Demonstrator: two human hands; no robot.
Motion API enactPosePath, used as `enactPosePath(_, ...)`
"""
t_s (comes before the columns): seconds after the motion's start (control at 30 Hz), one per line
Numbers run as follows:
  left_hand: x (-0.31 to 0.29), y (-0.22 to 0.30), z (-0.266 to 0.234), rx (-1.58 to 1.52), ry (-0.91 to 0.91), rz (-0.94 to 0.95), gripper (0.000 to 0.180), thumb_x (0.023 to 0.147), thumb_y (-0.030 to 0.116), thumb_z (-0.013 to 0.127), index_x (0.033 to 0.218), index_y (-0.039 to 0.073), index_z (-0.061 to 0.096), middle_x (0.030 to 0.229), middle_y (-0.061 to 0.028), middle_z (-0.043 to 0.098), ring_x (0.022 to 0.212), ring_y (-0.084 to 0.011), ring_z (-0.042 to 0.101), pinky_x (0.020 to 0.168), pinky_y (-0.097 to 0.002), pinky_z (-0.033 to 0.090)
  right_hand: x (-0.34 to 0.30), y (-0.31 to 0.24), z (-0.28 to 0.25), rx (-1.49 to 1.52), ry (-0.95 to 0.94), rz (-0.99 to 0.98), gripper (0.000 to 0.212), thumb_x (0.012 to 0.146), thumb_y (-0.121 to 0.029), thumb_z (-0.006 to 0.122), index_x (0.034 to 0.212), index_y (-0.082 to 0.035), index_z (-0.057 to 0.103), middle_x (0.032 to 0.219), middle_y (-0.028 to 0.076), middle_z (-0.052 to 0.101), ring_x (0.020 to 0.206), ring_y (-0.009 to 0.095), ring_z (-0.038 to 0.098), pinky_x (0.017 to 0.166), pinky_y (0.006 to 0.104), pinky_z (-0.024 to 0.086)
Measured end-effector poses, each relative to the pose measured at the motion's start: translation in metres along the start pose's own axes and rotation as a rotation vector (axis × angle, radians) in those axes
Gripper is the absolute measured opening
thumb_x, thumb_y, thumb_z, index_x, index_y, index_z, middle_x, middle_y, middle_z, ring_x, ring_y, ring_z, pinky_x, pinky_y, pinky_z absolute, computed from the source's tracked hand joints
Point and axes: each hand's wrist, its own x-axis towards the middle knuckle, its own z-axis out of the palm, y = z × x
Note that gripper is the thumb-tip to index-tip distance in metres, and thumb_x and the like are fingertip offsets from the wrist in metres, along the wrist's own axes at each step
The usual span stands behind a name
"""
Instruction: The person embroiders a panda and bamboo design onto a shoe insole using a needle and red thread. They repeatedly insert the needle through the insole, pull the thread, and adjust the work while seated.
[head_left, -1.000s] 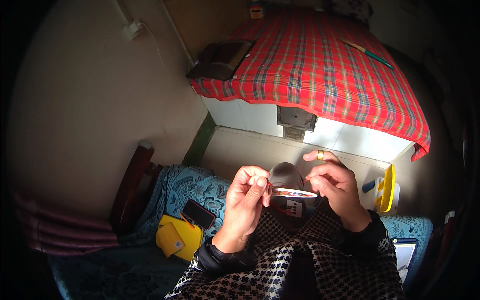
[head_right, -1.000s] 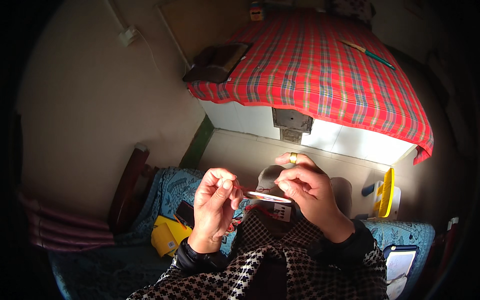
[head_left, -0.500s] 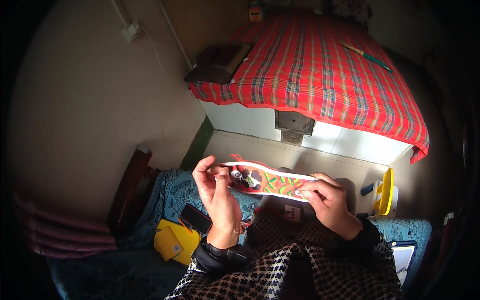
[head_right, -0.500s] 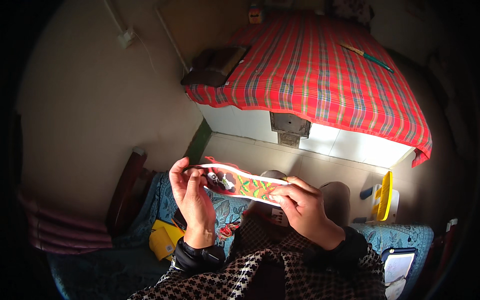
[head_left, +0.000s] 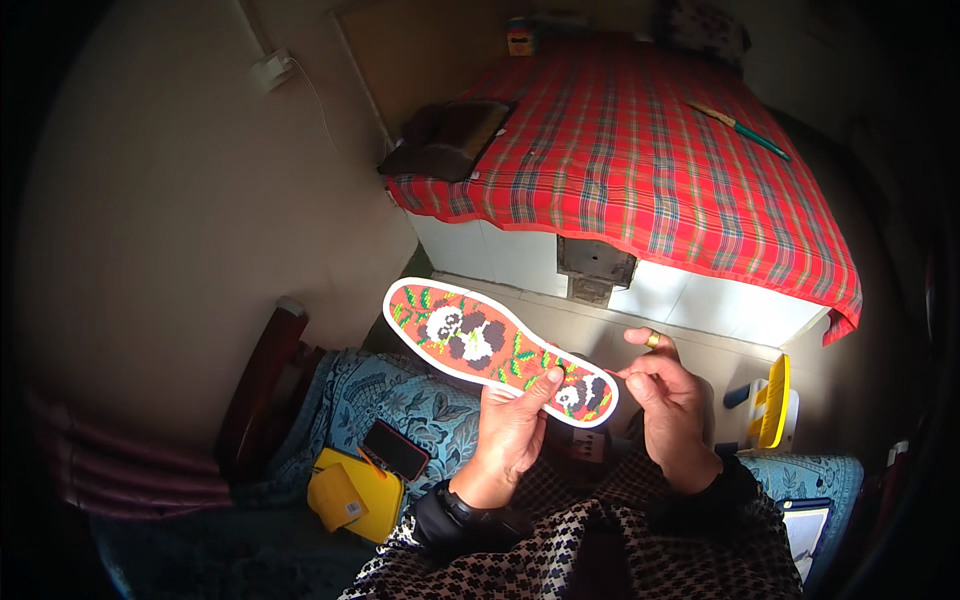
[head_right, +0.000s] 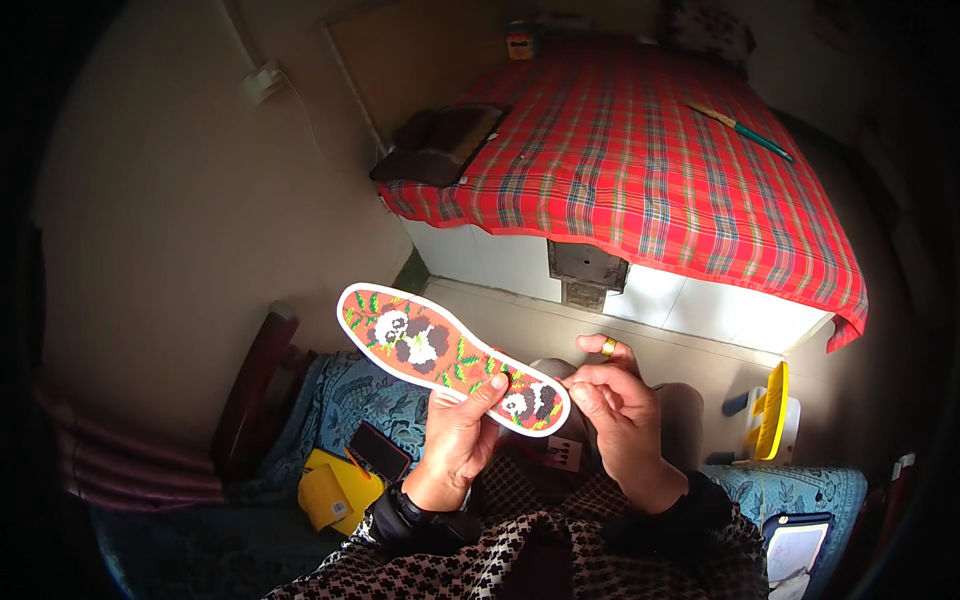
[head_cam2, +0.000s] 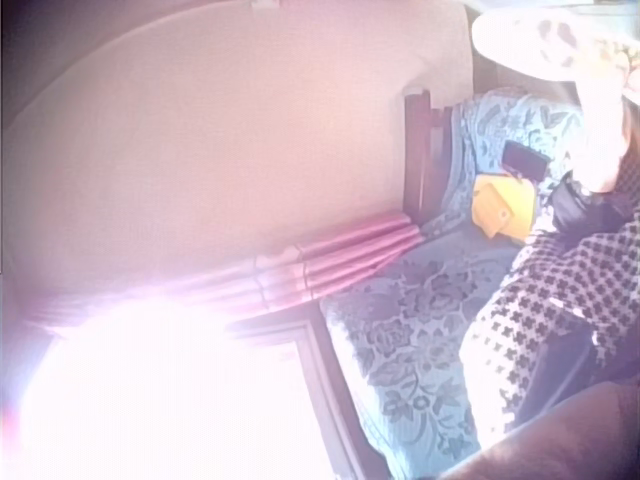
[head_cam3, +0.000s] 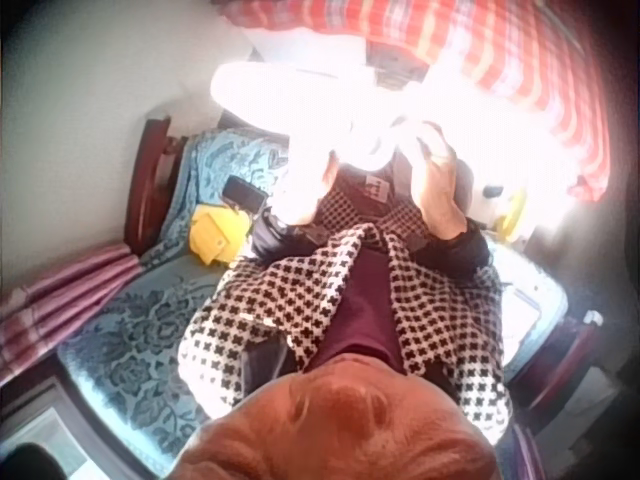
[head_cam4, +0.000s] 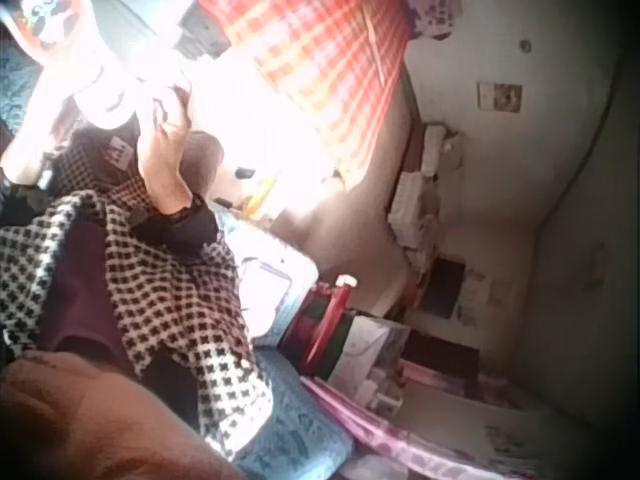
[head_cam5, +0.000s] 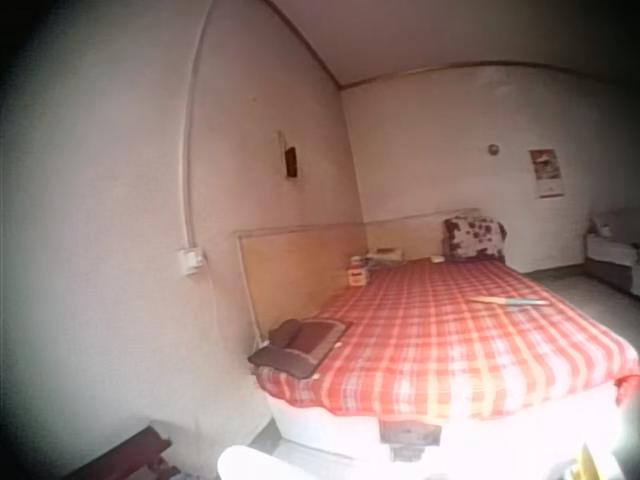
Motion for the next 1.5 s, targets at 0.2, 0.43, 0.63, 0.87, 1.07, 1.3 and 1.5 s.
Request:
enactPosePath(0.2,0.002,0.015,-0.009,0.062,-0.008,0.004,0.023,0.082,-0.006,0.063,0.104,-0.001,0.06,0.099,-0.0102,0.066,0.086,-0.0182,0.066,0.079,-0.0329,0.055,0.011,-0.03,-0.02,0.198,-0.066,0.118,0.018,0.096,-0.013,0.047,0.112,-0.007,0.054,0.073,0.011,0.059,0.055,0.01,0.05,0.049,0.0217,0.038)
enactPosePath(0.43,-0.001,0.029,-0.014,-0.018,-0.083,-0.063,0.021,0.084,-0.003,0.062,0.105,-0.002,0.061,0.098,-0.0099,0.067,0.085,-0.0164,0.065,0.076,-0.0309,0.055,0.032,-0.036,-0.03,0.27,0.029,0.123,0.024,0.094,-0.009,0.048,0.118,-0.006,0.051,0.095,0.014,0.064,0.066,0.016,0.059,0.057,0.0225,0.046)
enactPosePath(0.63,-0.005,0.033,-0.009,-0.061,-0.048,-0.072,0.021,0.081,-0.004,0.063,0.102,0.0,0.061,0.093,-0.0087,0.068,0.077,-0.016,0.067,0.069,-0.0299,0.057,0.031,-0.038,-0.036,0.451,0.083,0.154,0.025,0.096,-0.019,0.05,0.115,-0.003,0.054,0.086,0.012,0.063,0.065,0.018,0.061,0.053,0.0247,0.048)
enactPosePath(0.87,-0.007,0.037,-0.012,0.09,-0.025,0.069,0.019,0.084,0.0,0.065,0.103,0.0,0.062,0.095,-0.0065,0.068,0.079,-0.012,0.065,0.071,-0.0269,0.054,0.033,-0.044,-0.068,0.417,0.305,0.108,0.028,0.099,-0.02,0.045,0.121,-0.004,0.05,0.059,0.001,0.05,0.046,0.008,0.048,0.043,0.0214,0.042)
enactPosePath(1.07,0.018,0.046,-0.061,0.909,0.163,0.686,0.016,0.086,0.007,0.066,0.1,-0.001,0.063,0.09,-0.0041,0.065,0.081,-0.0097,0.057,0.073,-0.0234,0.046,0.026,-0.071,-0.194,0.178,0.778,-0.213,0.038,0.098,-0.014,0.047,0.133,0.0,0.042,0.061,-0.002,0.042,0.05,0.001,0.039,0.048,0.0151,0.043)
enactPosePath(1.3,0.036,0.051,-0.1,1.103,0.258,0.749,0.018,0.086,0.007,0.066,0.101,-0.002,0.063,0.09,-0.0043,0.067,0.078,-0.008,0.058,0.071,-0.0234,0.048,-0.015,-0.105,-0.316,0.085,0.86,-0.395,0.04,0.096,-0.009,0.048,0.133,0.003,0.041,0.074,0.007,0.049,0.065,0.008,0.052,0.085,0.028,0.055)
enactPosePath(1.5,0.033,0.037,-0.076,0.781,0.247,0.437,0.02,0.087,0.007,0.065,0.105,0.001,0.058,0.091,-0.0026,0.066,0.078,-0.007,0.06,0.07,-0.0226,0.05,-0.001,-0.102,-0.271,0.004,0.972,-0.399,0.043,0.097,-0.015,0.049,0.135,0.001,0.04,0.072,0.007,0.054,0.072,0.011,0.06,0.081,0.0274,0.055)
